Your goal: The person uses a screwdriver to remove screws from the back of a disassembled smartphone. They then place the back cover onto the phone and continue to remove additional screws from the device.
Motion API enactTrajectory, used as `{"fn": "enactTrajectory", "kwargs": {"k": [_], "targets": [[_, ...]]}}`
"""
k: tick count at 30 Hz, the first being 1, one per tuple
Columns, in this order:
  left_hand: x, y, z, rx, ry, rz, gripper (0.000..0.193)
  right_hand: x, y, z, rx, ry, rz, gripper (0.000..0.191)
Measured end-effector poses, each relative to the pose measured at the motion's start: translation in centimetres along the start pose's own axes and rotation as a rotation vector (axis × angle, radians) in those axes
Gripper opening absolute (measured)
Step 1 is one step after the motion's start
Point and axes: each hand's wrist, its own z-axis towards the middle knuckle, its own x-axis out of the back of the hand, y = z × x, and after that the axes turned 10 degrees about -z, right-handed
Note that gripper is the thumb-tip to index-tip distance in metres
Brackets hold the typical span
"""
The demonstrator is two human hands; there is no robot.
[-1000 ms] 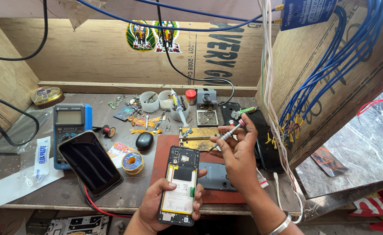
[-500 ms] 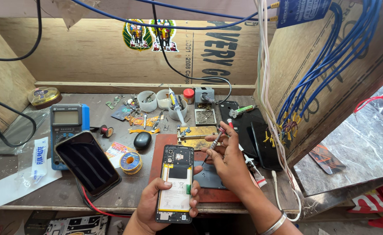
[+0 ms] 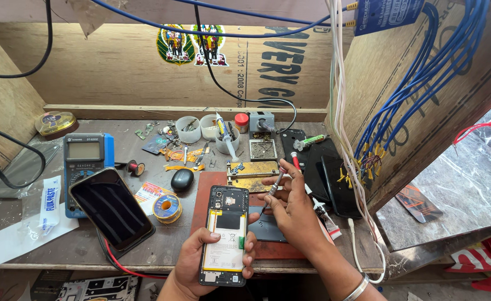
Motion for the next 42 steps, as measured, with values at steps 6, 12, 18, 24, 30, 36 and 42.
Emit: {"fn": "enactTrajectory", "kwargs": {"k": [6,12,18,24,30,36,42], "targets": [[0.1,0.0,0.1,0.008,0.011,-0.021,0.083,-0.2,-0.2,0.0,-0.02,0.003,0.016,0.073],[0.2,0.0,0.0,0.013,0.018,-0.03,0.082,-0.3,-0.4,0.0,-0.03,-0.005,0.018,0.073],[0.2,0.0,0.0,0.01,0.024,-0.018,0.082,-0.2,-0.5,0.0,-0.018,-0.004,0.011,0.073],[0.2,0.0,0.0,0.012,0.01,-0.015,0.082,0.4,-0.9,0.1,0.0,0.033,0.021,0.073],[0.2,0.1,0.0,0.029,0.017,-0.026,0.082,1.1,-1.9,0.3,0.066,0.084,0.079,0.074],[0.2,0.0,0.0,0.038,0.046,-0.029,0.084,0.8,-2.8,0.8,0.143,0.14,0.187,0.075],[0.0,0.0,0.1,0.037,0.023,-0.005,0.084,-0.4,-2.9,1.5,0.234,0.16,0.255,0.073]]}}
